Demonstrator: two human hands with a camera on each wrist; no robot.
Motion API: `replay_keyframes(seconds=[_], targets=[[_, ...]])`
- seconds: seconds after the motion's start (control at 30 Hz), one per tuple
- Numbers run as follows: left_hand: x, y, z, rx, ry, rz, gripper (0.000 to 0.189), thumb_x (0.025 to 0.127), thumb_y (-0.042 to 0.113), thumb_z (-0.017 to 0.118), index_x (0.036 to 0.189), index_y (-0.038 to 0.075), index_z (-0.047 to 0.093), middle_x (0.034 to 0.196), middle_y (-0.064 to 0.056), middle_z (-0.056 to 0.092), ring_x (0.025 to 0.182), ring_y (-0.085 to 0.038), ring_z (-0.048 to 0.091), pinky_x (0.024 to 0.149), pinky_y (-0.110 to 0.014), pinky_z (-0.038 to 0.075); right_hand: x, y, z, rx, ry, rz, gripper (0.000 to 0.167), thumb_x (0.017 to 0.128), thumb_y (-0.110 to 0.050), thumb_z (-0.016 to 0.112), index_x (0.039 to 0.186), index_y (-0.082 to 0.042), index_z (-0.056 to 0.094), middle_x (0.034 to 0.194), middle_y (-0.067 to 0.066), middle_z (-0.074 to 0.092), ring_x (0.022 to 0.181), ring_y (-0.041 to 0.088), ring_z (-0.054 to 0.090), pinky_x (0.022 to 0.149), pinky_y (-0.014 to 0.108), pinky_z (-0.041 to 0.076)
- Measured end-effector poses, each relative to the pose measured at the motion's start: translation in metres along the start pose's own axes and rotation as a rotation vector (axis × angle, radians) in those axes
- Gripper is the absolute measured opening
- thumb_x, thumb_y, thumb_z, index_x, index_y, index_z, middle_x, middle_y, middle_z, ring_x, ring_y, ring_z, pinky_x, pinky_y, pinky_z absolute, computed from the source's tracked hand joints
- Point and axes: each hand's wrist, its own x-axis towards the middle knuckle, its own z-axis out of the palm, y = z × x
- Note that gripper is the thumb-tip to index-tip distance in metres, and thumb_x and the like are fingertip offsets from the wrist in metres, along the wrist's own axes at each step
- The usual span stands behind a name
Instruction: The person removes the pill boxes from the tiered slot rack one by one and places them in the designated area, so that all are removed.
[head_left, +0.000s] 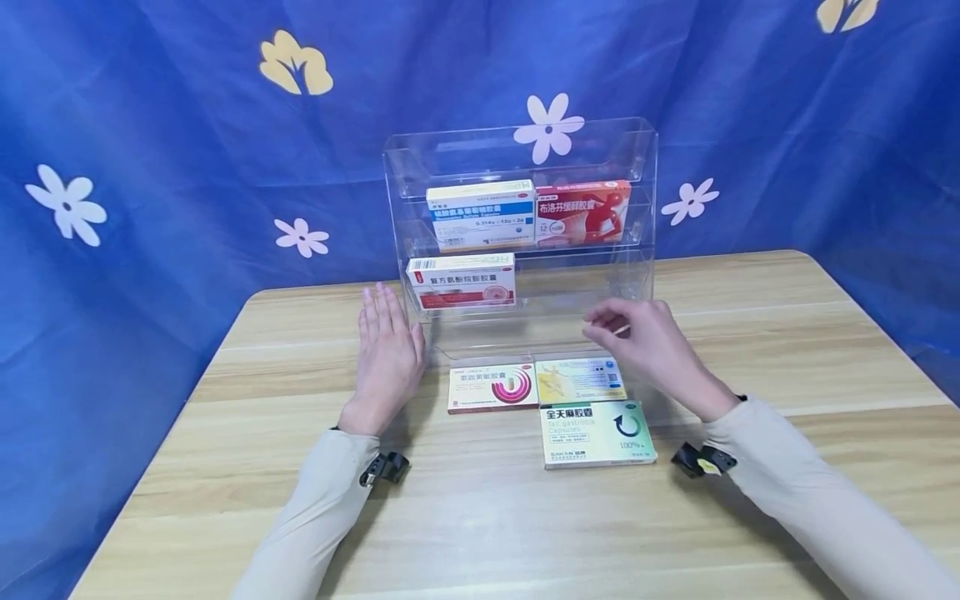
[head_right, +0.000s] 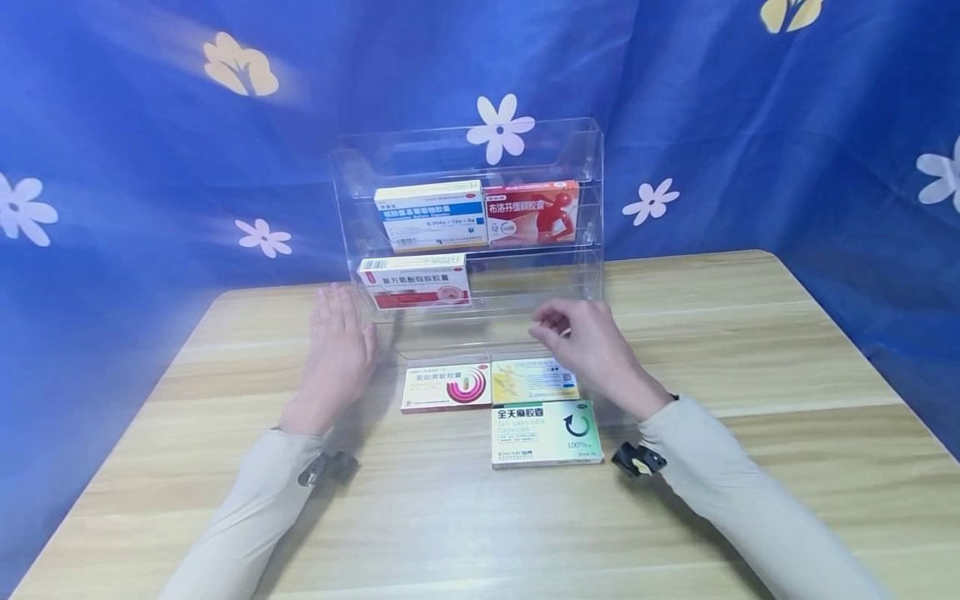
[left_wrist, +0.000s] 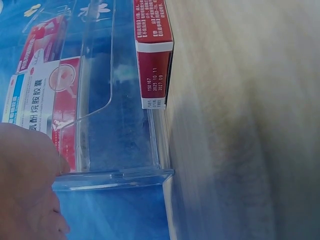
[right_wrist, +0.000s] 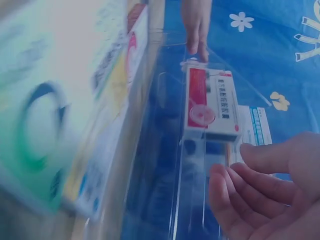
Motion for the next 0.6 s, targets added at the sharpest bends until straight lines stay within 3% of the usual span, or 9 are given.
replay_keyframes(seconds=[0.27, 0.6], targets=[[-0.002, -0.002, 0.001, -0.007, -0.009, -0.016, 0.064, 0.105, 0.026, 0.026, 0.147, -0.015, 0.0, 0.155, -0.032, -0.003, 0.143, -0.04, -0.013, 0.117, -0.05, -0.002, 0.029, -0.016, 0.019, 0.087, 0.04, 0.016, 0.025, 0.088, -0.013, 0.071, 0.109, -0.001, 0.069, 0.1, 0.012, 0.072, 0.086, 0.023, 0.069, 0.077, 0.036, 0.058], [-0.001, 0.0, 0.0, -0.007, -0.01, -0.009, 0.064, 0.105, 0.025, 0.028, 0.147, -0.015, 0.002, 0.155, -0.032, -0.002, 0.143, -0.04, -0.013, 0.118, -0.05, 0.0, 0.051, -0.016, 0.036, 0.125, 0.126, 0.008, 0.029, 0.087, -0.009, 0.072, 0.113, 0.003, 0.067, 0.104, 0.017, 0.07, 0.092, 0.027, 0.068, 0.083, 0.035, 0.056]])
